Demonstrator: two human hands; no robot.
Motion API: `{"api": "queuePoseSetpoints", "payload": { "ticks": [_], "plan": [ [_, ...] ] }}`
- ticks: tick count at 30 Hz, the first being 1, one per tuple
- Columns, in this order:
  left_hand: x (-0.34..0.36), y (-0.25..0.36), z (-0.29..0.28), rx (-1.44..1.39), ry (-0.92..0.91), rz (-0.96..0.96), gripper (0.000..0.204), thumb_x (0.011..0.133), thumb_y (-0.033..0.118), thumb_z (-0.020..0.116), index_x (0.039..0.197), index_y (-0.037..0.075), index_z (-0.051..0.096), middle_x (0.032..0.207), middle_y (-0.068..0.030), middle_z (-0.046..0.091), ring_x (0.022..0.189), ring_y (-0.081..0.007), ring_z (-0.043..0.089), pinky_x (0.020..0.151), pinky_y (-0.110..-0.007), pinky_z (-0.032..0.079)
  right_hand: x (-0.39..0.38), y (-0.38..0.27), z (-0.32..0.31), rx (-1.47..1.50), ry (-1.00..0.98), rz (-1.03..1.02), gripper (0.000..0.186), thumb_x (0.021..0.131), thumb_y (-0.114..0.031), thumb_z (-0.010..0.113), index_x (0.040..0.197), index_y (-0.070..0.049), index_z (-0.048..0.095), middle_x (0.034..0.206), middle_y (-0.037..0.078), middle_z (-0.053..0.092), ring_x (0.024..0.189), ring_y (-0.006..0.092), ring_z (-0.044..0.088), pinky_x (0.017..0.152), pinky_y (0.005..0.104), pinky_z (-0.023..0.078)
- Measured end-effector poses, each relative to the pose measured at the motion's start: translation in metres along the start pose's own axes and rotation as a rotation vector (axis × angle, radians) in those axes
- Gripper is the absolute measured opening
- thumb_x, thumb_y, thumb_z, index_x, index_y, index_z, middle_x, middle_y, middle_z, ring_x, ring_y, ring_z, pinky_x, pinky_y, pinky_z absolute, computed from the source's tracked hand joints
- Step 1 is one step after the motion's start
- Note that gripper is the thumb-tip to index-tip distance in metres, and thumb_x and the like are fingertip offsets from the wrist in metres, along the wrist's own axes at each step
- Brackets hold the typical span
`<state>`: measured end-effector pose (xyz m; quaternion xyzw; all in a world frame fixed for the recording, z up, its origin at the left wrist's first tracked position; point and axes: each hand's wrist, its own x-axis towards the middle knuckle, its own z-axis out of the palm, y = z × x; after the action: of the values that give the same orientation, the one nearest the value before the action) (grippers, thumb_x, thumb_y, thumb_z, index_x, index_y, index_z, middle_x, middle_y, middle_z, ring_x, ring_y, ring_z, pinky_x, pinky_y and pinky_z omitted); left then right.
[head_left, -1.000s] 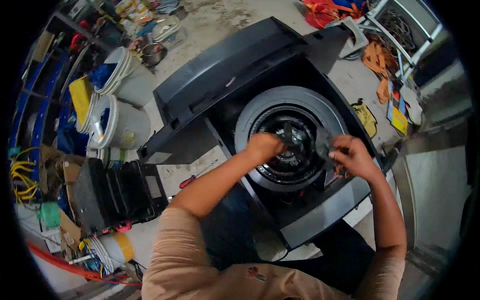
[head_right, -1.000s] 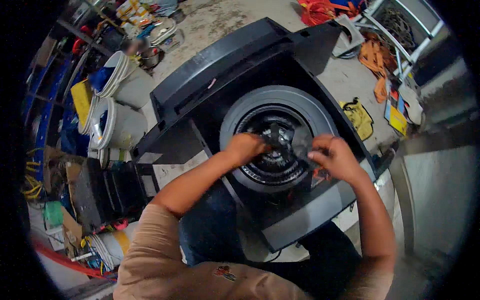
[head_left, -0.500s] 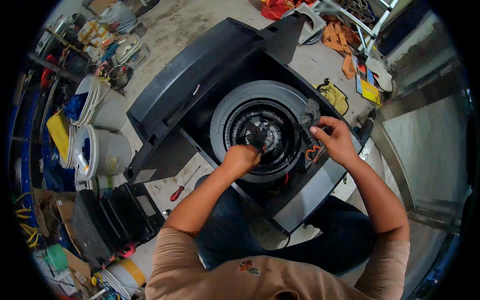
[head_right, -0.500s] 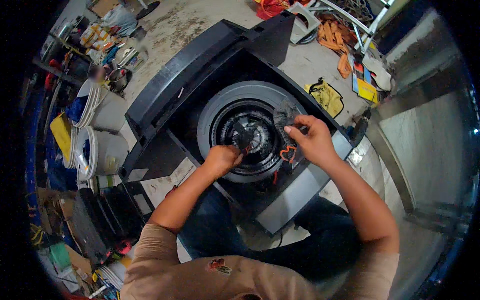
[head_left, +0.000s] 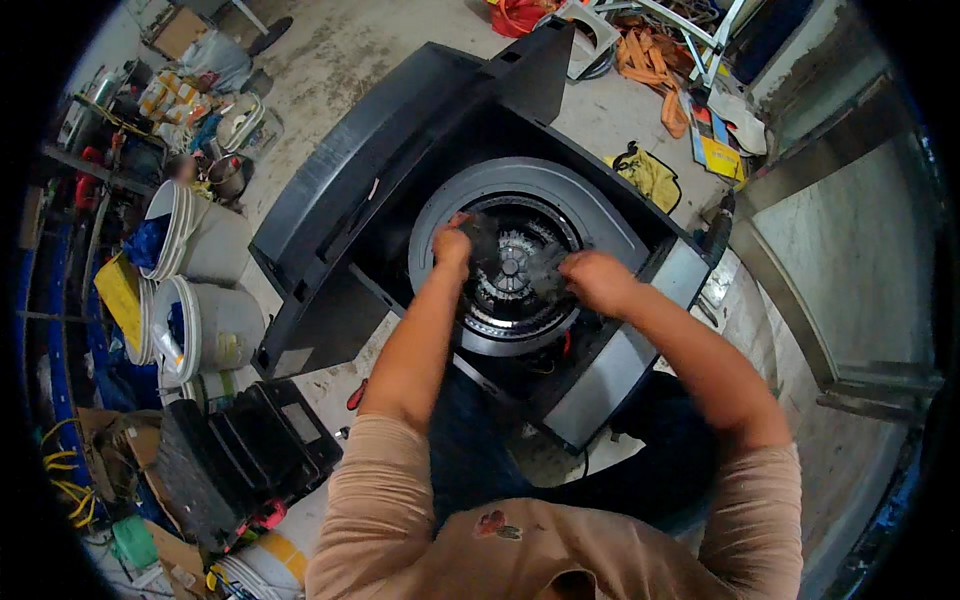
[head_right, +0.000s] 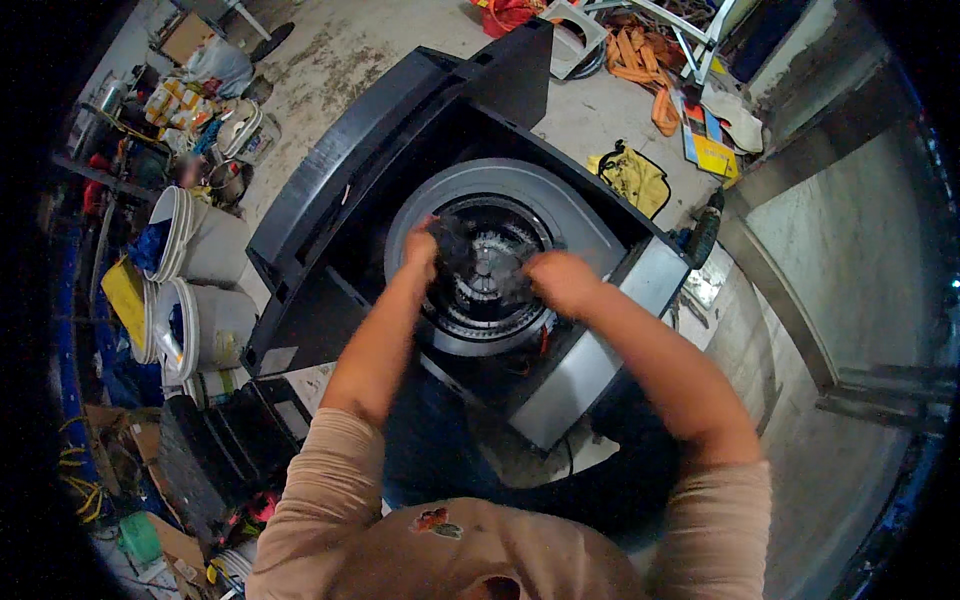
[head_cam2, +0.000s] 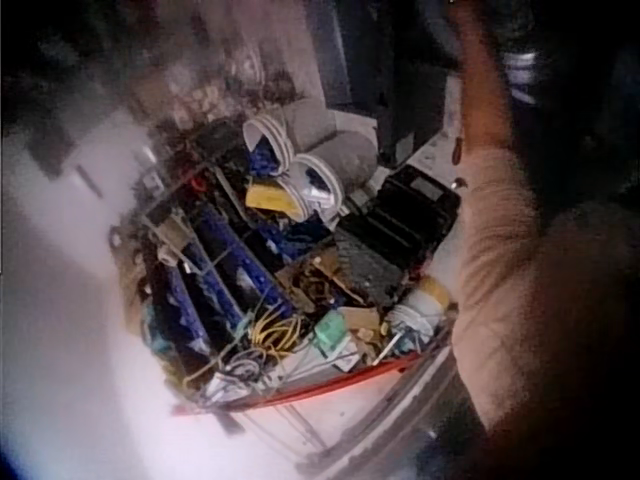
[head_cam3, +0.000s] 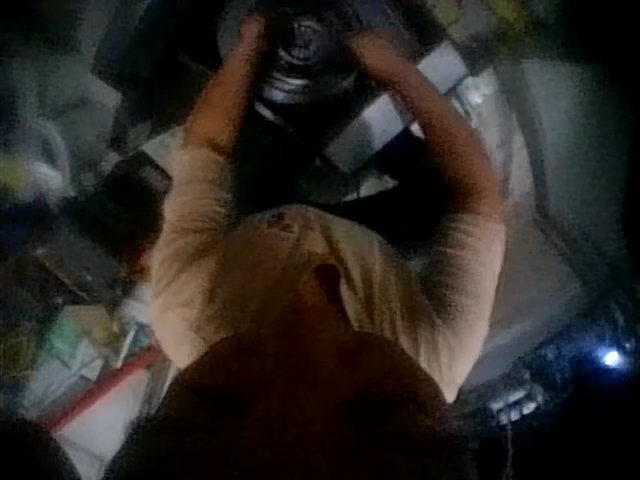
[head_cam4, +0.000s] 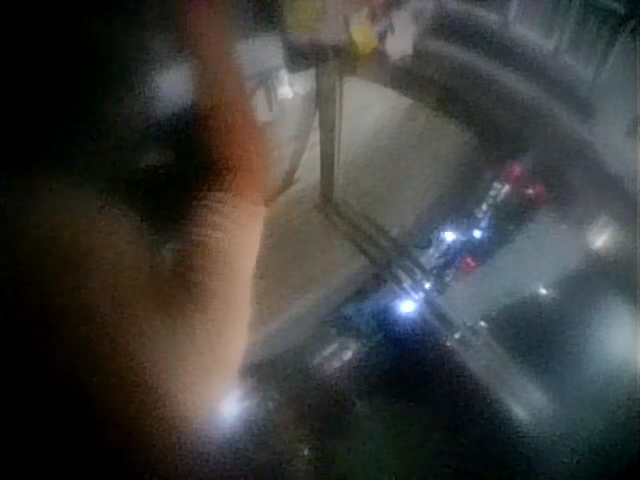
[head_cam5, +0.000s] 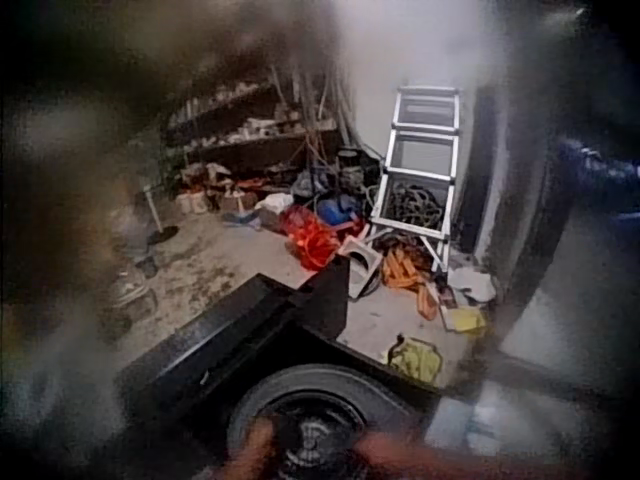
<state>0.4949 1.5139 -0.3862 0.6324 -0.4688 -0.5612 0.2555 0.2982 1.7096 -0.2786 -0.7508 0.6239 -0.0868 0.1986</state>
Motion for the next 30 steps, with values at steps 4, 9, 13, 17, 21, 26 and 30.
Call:
{"api": "queuePoseSetpoints", "payload": {
  "ticks": [4, 9, 13, 17, 21, 26, 30],
  "plan": [
    [0.026, 0.041, -0.048, 0.342, 0.146, 0.541, 0.028, 0.094, 0.027, 0.045, 0.096, 0.004, 0.062, 0.079, -0.0143, 0.063, 0.071, -0.0333, 0.060, 0.064, -0.040, 0.046, 0.020, 0.017, 0.049, -0.201, -0.405, 0.048, 0.018, 0.073, -0.010, 0.060, 0.090, -0.006, 0.066, 0.092, 0.015, 0.065, 0.089, 0.0338, 0.062, 0.078, 0.0408, 0.050],
    [-0.044, 0.083, -0.030, 0.643, 0.096, 0.696, 0.034, 0.093, 0.035, 0.044, 0.100, 0.004, 0.056, 0.083, -0.0226, 0.062, 0.084, -0.0430, 0.059, 0.071, -0.051, 0.045, 0.024, 0.027, 0.068, -0.168, -0.455, -0.093, 0.015, 0.073, -0.012, 0.060, 0.085, -0.008, 0.068, 0.087, 0.016, 0.066, 0.083, 0.0344, 0.064, 0.073, 0.0434, 0.052],
    [-0.054, 0.003, 0.003, 0.962, -0.406, 0.939, 0.036, 0.090, 0.036, 0.050, 0.113, 0.008, 0.053, 0.099, -0.0212, 0.061, 0.080, -0.0409, 0.061, 0.069, -0.047, 0.050, 0.021, 0.013, 0.062, -0.051, -0.431, -0.129, 0.017, 0.073, -0.017, 0.063, 0.086, -0.008, 0.068, 0.088, 0.015, 0.066, 0.085, 0.0335, 0.064, 0.074, 0.0439, 0.051],
    [-0.069, -0.019, 0.038, 1.415, -0.340, 0.833, 0.049, 0.085, 0.042, 0.054, 0.119, 0.008, 0.048, 0.090, -0.0192, 0.062, 0.075, -0.0349, 0.064, 0.062, -0.044, 0.052, 0.014, 0.019, 0.056, -0.117, -0.352, -0.197, 0.016, 0.074, -0.018, 0.061, 0.085, -0.007, 0.068, 0.086, 0.015, 0.066, 0.085, 0.0335, 0.064, 0.072, 0.0439, 0.051],
    [-0.052, -0.043, 0.049, 1.403, -0.261, 0.809, 0.048, 0.085, 0.046, 0.052, 0.112, 0.006, 0.049, 0.080, -0.0172, 0.063, 0.069, -0.0347, 0.064, 0.058, -0.044, 0.052, 0.018, 0.014, 0.056, -0.110, -0.299, -0.163, 0.015, 0.074, -0.013, 0.056, 0.080, -0.004, 0.067, 0.083, 0.017, 0.066, 0.079, 0.0343, 0.065, 0.068, 0.0438, 0.052],
    [-0.060, -0.031, 0.061, 1.406, -0.289, 0.754, 0.045, 0.086, 0.045, 0.052, 0.108, 0.006, 0.050, 0.082, -0.0184, 0.063, 0.068, -0.0344, 0.064, 0.058, -0.044, 0.052, 0.027, 0.010, 0.081, -0.033, -0.315, -0.121, 0.016, 0.066, -0.019, 0.068, 0.078, -0.008, 0.068, 0.076, 0.016, 0.065, 0.075, 0.0334, 0.064, 0.069, 0.0441, 0.051],
    [-0.058, -0.033, 0.054, 1.403, -0.286, 0.769, 0.047, 0.086, 0.045, 0.051, 0.108, 0.004, 0.050, 0.081, -0.0179, 0.065, 0.067, -0.0336, 0.064, 0.059, -0.043, 0.051, 0.036, 0.003, 0.083, 0.047, -0.426, -0.166, 0.016, 0.065, -0.018, 0.069, 0.077, -0.008, 0.068, 0.074, 0.016, 0.064, 0.075, 0.0334, 0.064, 0.069, 0.0437, 0.051]
  ]
}}
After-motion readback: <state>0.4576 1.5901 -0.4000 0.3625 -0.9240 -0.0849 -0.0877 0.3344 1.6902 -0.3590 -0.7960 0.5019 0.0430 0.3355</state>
